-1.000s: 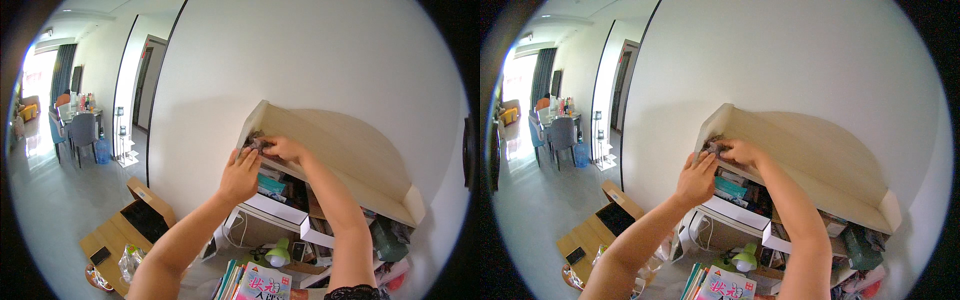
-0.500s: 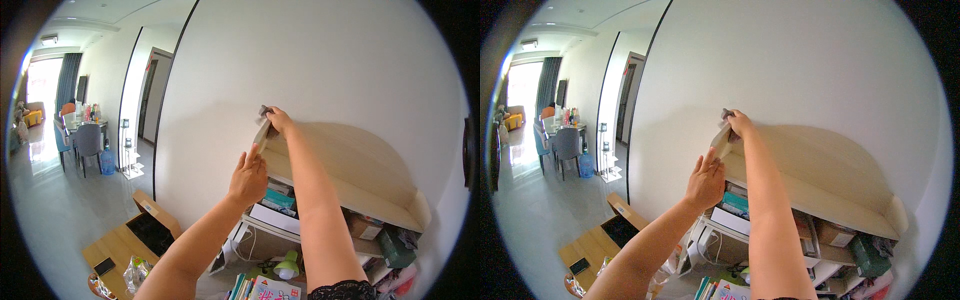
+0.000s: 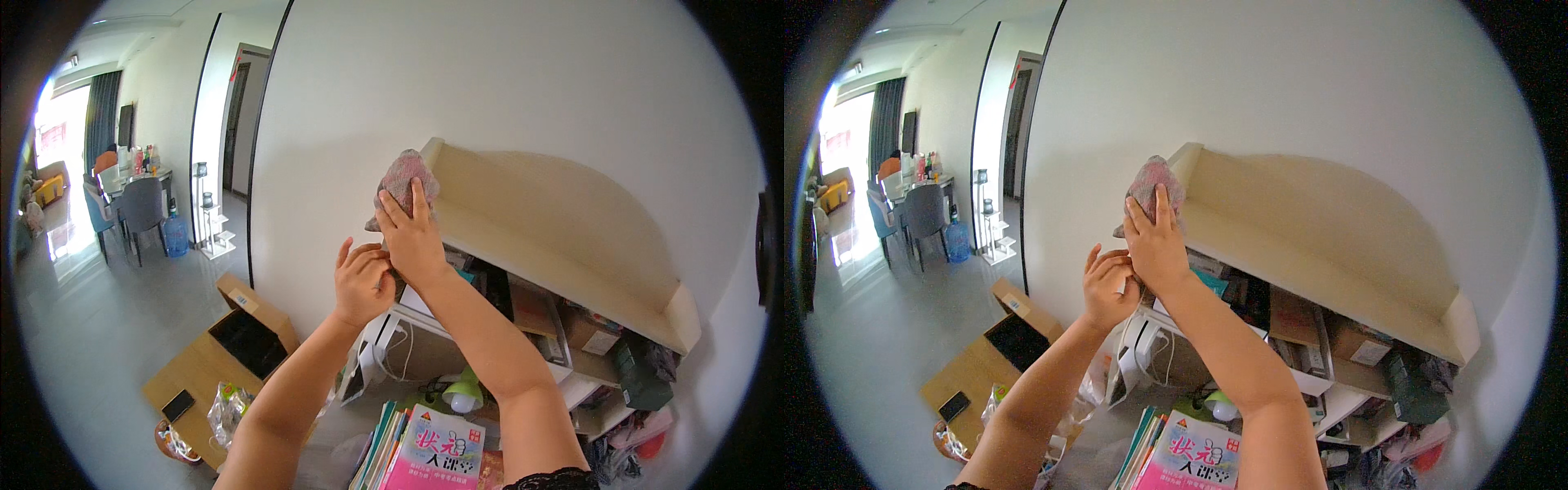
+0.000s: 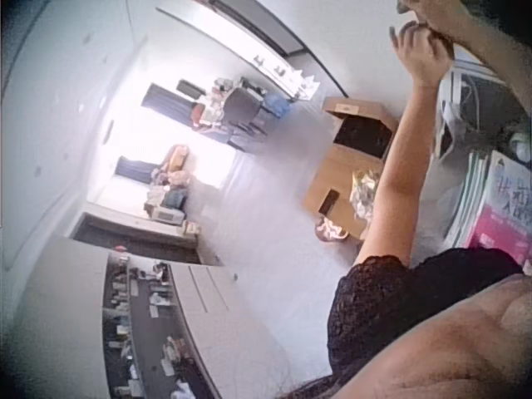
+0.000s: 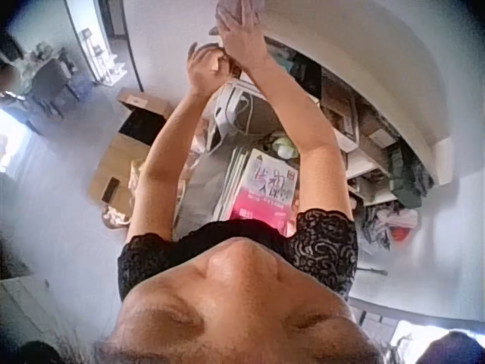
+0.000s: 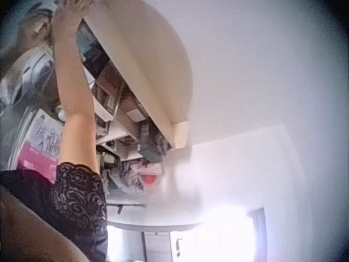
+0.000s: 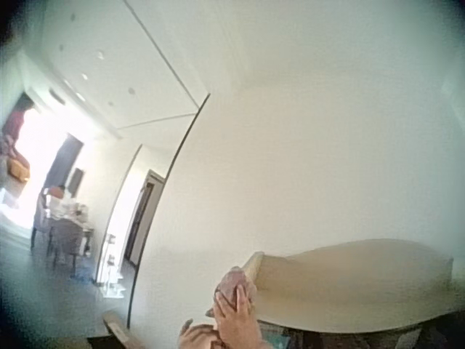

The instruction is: The person removes books and various items from a cluttered bookshelf, then wipes the shelves with a cloth. They rinse the cloth at the kitchen sink and return to wipe the shelves again.

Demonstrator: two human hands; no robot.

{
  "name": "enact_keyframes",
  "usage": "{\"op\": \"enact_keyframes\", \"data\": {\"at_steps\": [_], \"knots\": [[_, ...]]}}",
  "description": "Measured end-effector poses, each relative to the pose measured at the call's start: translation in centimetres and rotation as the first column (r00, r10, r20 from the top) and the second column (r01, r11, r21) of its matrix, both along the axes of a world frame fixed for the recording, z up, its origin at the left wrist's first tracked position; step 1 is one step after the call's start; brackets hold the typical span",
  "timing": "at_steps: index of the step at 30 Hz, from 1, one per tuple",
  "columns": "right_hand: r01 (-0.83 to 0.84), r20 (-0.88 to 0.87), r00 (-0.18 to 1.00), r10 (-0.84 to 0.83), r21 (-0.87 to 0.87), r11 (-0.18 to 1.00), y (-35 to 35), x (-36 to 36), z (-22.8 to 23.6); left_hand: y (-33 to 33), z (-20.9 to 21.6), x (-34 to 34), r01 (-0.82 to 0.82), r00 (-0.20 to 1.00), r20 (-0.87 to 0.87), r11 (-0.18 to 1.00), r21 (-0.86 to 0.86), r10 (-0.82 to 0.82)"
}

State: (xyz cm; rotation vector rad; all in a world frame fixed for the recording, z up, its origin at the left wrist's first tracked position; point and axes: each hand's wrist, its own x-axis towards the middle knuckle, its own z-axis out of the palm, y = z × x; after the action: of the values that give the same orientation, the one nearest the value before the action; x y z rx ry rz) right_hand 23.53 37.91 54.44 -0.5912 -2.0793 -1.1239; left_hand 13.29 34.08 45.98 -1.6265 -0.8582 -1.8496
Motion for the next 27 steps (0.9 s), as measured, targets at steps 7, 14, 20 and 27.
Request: {"op": "enact_keyframes", "data": {"at_steps": [7,14,20,27], "knots": [[-0.002,0.053,0.999,0.006,-0.085,0.996,-0.3,-0.7,-9.5,-2.9,-1.6,-1.6,0.002,0.987,0.163,1.000,-0.005,-0.002],[-0.307,0.134,0.935,0.329,-0.161,0.938,-4.9,2.5,-7.7,-2.6,-1.3,-1.7,0.042,0.958,0.283,0.998,0.041,-0.052],[-0.221,-0.053,0.974,0.218,-0.060,0.973,-1.8,2.5,2.0,1.0,-0.2,-1.5,0.283,0.762,0.585,0.955,0.086,-0.278],[0.023,-0.080,0.996,-0.034,-0.125,0.992,1.2,-2.9,-9.9,-0.5,-0.8,-0.8,0.558,0.348,0.868,0.822,0.112,-0.354]]}}
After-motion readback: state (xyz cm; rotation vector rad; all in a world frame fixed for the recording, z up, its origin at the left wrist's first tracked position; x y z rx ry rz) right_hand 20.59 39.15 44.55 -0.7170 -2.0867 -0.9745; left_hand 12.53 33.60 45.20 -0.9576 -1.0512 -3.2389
